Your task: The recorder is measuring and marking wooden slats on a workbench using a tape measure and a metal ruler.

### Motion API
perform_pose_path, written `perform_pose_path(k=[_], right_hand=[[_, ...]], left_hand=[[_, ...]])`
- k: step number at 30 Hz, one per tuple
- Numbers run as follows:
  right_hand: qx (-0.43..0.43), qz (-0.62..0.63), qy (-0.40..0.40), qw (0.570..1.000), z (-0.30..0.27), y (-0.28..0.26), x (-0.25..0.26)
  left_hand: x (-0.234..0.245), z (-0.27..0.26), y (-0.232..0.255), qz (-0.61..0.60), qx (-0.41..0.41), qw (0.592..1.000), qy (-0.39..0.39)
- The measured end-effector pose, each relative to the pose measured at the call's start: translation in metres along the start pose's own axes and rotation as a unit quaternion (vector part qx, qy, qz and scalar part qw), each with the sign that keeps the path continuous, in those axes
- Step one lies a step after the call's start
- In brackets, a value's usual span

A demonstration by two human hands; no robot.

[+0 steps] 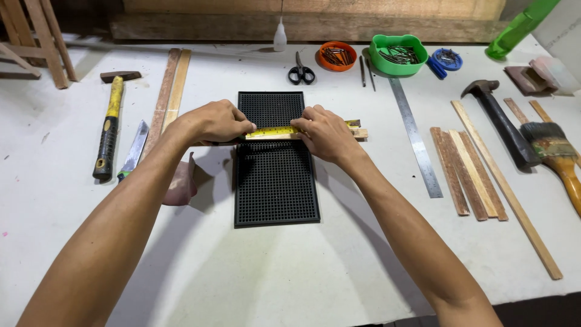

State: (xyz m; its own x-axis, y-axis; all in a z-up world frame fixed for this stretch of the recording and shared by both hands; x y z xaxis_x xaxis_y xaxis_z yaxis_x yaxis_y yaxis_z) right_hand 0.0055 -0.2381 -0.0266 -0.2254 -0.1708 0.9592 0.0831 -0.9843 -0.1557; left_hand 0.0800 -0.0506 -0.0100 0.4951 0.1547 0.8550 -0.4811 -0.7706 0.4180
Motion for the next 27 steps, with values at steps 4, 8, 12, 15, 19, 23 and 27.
perform_pose_path(k=[4,8,12,15,19,23,27], right_hand=[[-0.029,-0.010,0.016,0.999,-0.010,0.026,-0.002],[-0.051,0.017,-0.012,0.999,-0.016,0.041,-0.006],[-0.066,0.021,-0.044,0.997,-0.008,0.039,-0.019],[-0.058,0.017,-0.046,0.997,-0.004,0.032,-0.025],[-0.046,0.023,-0.029,0.998,-0.006,0.024,-0.020],[-0.035,0.016,-0.017,0.999,-0.004,0.009,-0.014],[-0.036,0.025,0.005,0.999,-0.002,0.010,-0.022]], left_hand=[[-0.011,0.024,0.015,-0.017,-0.024,0.999,-0.022],[-0.025,0.041,0.019,-0.004,-0.021,0.999,-0.027],[-0.023,0.044,0.009,-0.001,-0.007,1.000,-0.029],[-0.018,0.037,0.005,0.004,0.007,0.999,-0.035],[-0.019,0.039,0.001,0.005,0.013,0.999,-0.035],[-0.017,0.033,0.004,0.011,0.007,0.999,-0.034],[-0.017,0.033,0.004,0.020,-0.007,0.999,-0.039]])
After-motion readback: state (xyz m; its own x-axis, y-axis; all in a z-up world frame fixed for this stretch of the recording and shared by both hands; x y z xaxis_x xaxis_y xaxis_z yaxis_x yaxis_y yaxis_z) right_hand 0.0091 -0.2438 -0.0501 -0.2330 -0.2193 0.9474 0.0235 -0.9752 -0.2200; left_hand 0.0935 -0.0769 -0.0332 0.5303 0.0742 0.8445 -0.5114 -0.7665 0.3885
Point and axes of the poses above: each hand's wrist, its own z-axis towards the middle knuckle, its own x-axis out of the back of the hand, y = z × x, the point moved 8 cm from there along z, towards the middle knuckle, and after that the axes turned 15 degrees about -x, right-handed, at the moved point
